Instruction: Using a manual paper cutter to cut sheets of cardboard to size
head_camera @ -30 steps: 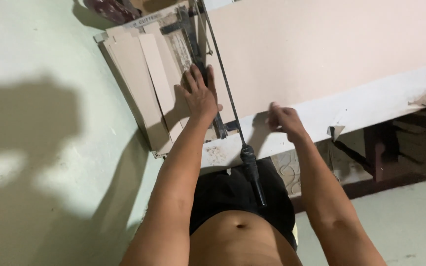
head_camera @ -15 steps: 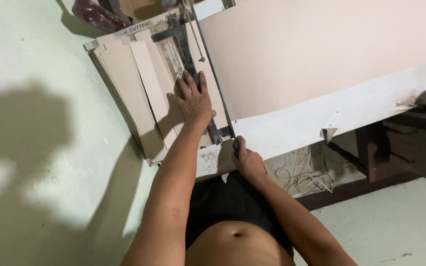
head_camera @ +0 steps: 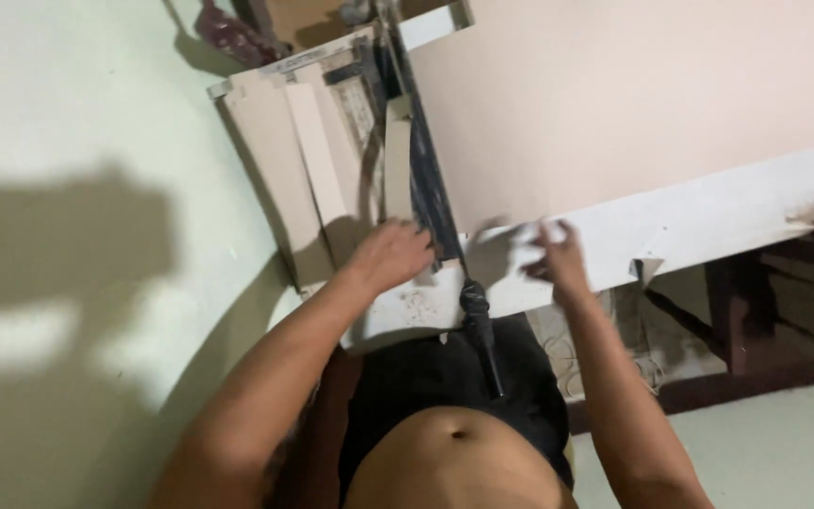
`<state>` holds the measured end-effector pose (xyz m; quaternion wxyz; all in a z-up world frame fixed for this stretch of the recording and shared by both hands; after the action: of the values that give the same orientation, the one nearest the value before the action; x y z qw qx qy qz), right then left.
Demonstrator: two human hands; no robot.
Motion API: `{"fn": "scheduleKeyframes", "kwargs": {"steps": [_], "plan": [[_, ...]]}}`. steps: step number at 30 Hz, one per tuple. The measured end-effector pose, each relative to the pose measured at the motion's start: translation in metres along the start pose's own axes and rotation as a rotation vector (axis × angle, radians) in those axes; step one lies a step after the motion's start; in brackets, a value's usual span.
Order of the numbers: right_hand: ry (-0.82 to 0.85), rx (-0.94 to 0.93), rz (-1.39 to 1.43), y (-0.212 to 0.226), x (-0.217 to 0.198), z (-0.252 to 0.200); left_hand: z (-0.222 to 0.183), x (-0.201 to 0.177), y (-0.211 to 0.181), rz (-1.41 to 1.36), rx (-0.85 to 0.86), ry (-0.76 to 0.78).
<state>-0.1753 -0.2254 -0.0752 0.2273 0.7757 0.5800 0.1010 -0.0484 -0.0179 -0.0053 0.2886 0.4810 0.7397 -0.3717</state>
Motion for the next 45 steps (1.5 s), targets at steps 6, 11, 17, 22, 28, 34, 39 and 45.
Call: {"fn": "scheduleKeyframes", "kwargs": {"steps": [6, 11, 17, 22, 28, 34, 39, 45], "plan": [[-0.107, 0.052, 0.642, -0.046, -0.053, 0.098, -0.081, 0.031, 0.052, 0.163, -0.141, -0.081], [-0.140, -0.032, 0.503, -0.037, -0.065, 0.017, -0.098, 0.021, 0.077, 0.251, -0.183, 0.151], [-0.014, -0.080, 0.380, -0.019, -0.011, 0.051, -0.035, 0.004, 0.091, -0.365, -0.442, -0.112], [-0.023, -0.049, 0.300, -0.004, -0.010, 0.053, 0.022, -0.007, 0.089, -0.665, -0.665, -0.141], [-0.025, -0.024, -0.322, 0.029, 0.009, 0.021, 0.040, 0.013, 0.089, -0.575, -0.789, -0.073], [0.094, -0.029, -0.951, 0.096, 0.103, -0.168, 0.042, 0.017, 0.089, -0.543, -0.794, -0.013], [0.002, -0.141, -1.092, -0.044, 0.114, -0.052, 0.050, 0.009, 0.096, -0.664, -0.770, -0.029], [-0.418, -0.880, -1.231, -0.048, 0.121, -0.054, 0.047, 0.010, 0.096, -0.677, -0.836, -0.020]]}}
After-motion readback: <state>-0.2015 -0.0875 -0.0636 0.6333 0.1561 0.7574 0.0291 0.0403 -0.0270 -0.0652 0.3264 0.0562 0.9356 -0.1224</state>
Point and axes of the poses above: each hand's wrist, its own z-axis towards the middle knuckle, its own x-axis out of the palm, y = z × x, the point moved 9 cm from there along z, towards the middle knuckle, and after that the axes turned 4 degrees about x, right-handed, at the moved point
